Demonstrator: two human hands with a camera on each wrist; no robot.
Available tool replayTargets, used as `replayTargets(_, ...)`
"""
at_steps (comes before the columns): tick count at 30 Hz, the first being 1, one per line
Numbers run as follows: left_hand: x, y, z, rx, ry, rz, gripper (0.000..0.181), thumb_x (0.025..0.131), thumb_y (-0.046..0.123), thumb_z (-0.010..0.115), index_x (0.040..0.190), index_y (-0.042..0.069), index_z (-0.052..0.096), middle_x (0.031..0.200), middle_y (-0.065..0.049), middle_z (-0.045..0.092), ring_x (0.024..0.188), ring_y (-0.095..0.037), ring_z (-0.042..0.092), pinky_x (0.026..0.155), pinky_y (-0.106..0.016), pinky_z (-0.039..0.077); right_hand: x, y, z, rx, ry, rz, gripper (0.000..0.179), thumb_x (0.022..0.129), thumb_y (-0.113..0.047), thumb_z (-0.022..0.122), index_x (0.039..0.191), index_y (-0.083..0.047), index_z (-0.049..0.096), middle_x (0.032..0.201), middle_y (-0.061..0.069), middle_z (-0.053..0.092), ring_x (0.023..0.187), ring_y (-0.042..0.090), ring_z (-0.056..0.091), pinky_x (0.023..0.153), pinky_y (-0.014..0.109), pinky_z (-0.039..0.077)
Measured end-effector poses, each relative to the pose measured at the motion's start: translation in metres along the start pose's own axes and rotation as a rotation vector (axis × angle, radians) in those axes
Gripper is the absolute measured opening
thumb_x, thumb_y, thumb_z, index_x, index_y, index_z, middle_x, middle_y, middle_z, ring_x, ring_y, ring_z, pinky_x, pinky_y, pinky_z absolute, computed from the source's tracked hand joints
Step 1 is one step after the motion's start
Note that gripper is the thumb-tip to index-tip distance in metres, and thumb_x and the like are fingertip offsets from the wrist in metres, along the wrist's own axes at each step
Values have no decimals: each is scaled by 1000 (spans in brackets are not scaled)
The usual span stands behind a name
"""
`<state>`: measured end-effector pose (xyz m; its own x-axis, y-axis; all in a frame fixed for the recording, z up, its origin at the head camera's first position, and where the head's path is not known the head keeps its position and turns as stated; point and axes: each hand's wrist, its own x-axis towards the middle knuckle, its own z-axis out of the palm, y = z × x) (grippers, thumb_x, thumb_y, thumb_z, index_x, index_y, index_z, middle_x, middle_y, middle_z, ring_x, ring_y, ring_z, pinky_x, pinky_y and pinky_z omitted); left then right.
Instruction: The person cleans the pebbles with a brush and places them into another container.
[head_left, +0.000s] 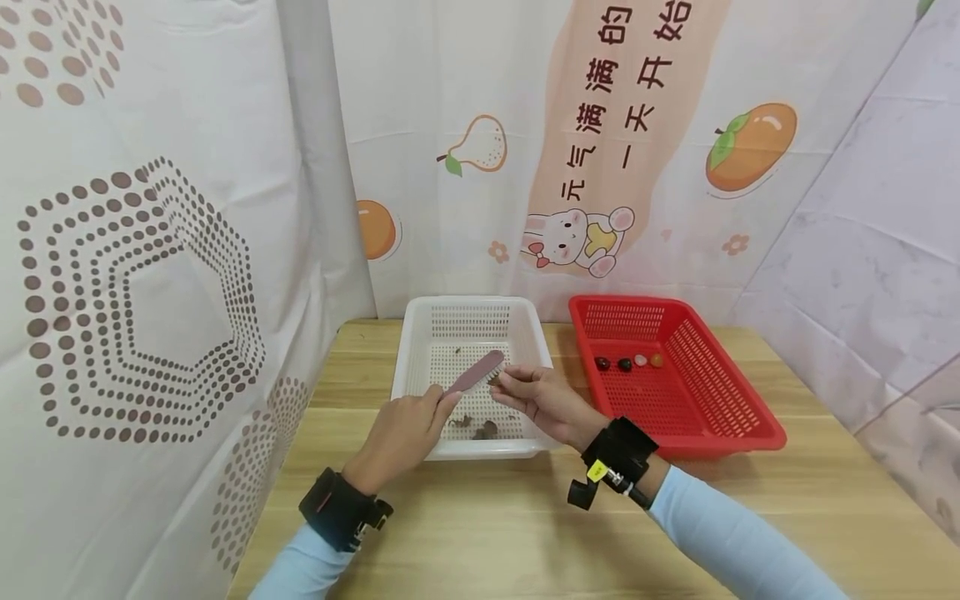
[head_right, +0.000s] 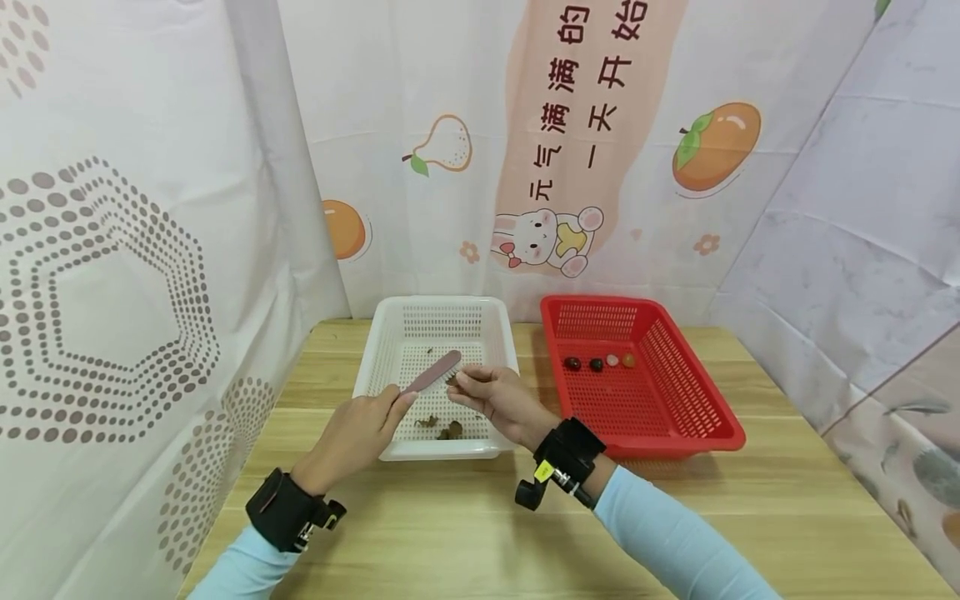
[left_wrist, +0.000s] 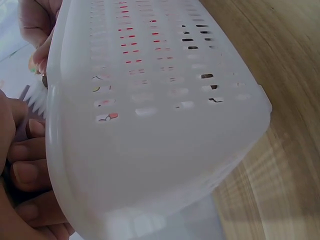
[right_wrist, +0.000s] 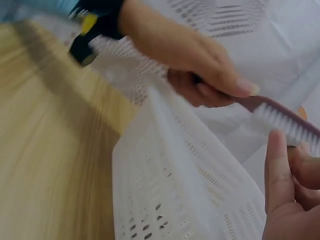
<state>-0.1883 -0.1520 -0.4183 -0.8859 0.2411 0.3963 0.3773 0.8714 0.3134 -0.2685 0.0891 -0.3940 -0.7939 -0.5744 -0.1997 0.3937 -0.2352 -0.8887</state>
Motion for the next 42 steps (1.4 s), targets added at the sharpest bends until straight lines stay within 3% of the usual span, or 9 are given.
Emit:
replayTargets(3,1,0,0,12,1,-2,36,111,37,46,85,13,51,58,8,36,47,-9,38,44,-27,30,0,3,2,-60,-31,-18,32,107,6,46,137,16,44,115,14,66,105,18,70,101,33,49)
replayTargets(9,0,-1,1,15,-16,-5,35,112,37,45,85,15,50,58,9,35,46,-7,36,42,-26,29,4,-1,-2,2,35,-28,38,107,4,48,142,17,43,127,19,62,105,17,71,99,30,49)
replayTargets(13,1,-2,1,14,-30,-9,35,112,37,44,85,15,51,58,9,35,46,-7,36,43,-25,29,4,-1,-3,29,53,-27,33,106,5,49,138,14,49,121,16,65,105,18,72,98,30,50)
replayTargets(20,3,-1,0,7,-8,0,36,112,37,44,85,14,50,58,9,36,46,-8,37,43,-27,29,3,4,3,-121,-70,-73,15,104,8,51,118,8,58,108,11,68,104,19,72,100,36,50)
replayTargets(29,-3,-1,1,-2,-41,-20,36,112,38,44,86,15,50,58,8,37,46,-8,38,42,-27,31,6,-2,-9,-62,26,-45,38,106,6,49,141,19,43,128,25,59,101,17,72,96,31,52)
replayTargets(35,-4,1,2,-8,-24,-16,35,112,38,43,86,16,49,58,8,38,47,-8,39,43,-28,32,2,3,-4,-130,-19,-44,30,104,6,54,132,16,51,110,13,69,99,17,72,96,34,52)
replayTargets(39,-4,2,-1,11,-7,-8,34,112,36,46,85,15,50,58,7,38,47,-10,40,43,-29,32,2,2,-2,-174,-48,-64,29,103,7,54,130,18,51,111,13,69,102,18,72,98,35,51)
replayTargets(42,-4,1,-2,16,-11,-11,33,111,36,47,86,15,50,58,7,37,47,-9,39,43,-28,32,2,-3,-5,-152,-14,-73,35,104,6,52,136,20,47,116,14,67,104,18,71,98,33,51)
